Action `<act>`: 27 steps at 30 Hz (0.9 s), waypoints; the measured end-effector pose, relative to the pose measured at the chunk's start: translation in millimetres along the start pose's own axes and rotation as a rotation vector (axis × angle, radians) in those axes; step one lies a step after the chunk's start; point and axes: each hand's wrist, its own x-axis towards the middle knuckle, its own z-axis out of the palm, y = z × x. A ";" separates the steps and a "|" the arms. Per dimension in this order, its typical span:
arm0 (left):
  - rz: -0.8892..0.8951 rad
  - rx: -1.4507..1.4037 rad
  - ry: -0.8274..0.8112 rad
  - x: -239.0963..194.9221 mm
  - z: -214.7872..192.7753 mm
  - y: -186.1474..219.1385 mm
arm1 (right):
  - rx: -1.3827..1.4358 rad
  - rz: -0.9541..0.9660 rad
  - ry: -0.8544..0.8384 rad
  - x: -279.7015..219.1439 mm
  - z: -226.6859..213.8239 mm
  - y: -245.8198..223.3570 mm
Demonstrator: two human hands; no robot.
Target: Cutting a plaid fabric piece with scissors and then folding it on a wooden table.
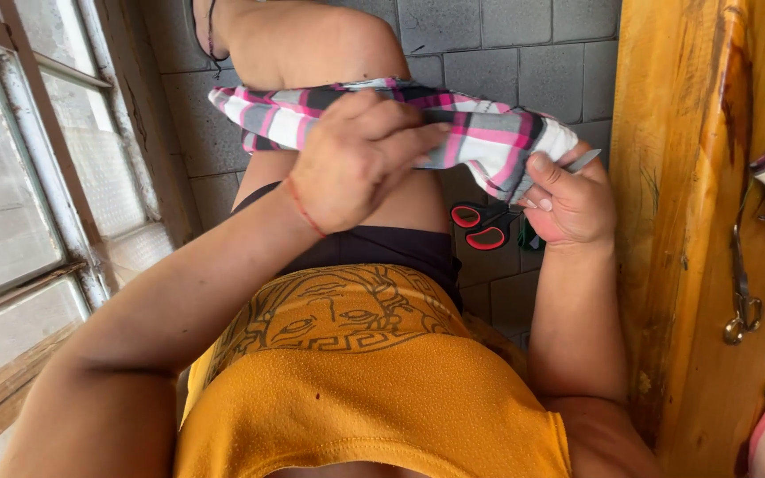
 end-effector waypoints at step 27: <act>-0.232 -0.013 -0.240 -18.6 -32.6 -34.8 | -0.510 -0.350 0.319 -18.3 13.6 -43.0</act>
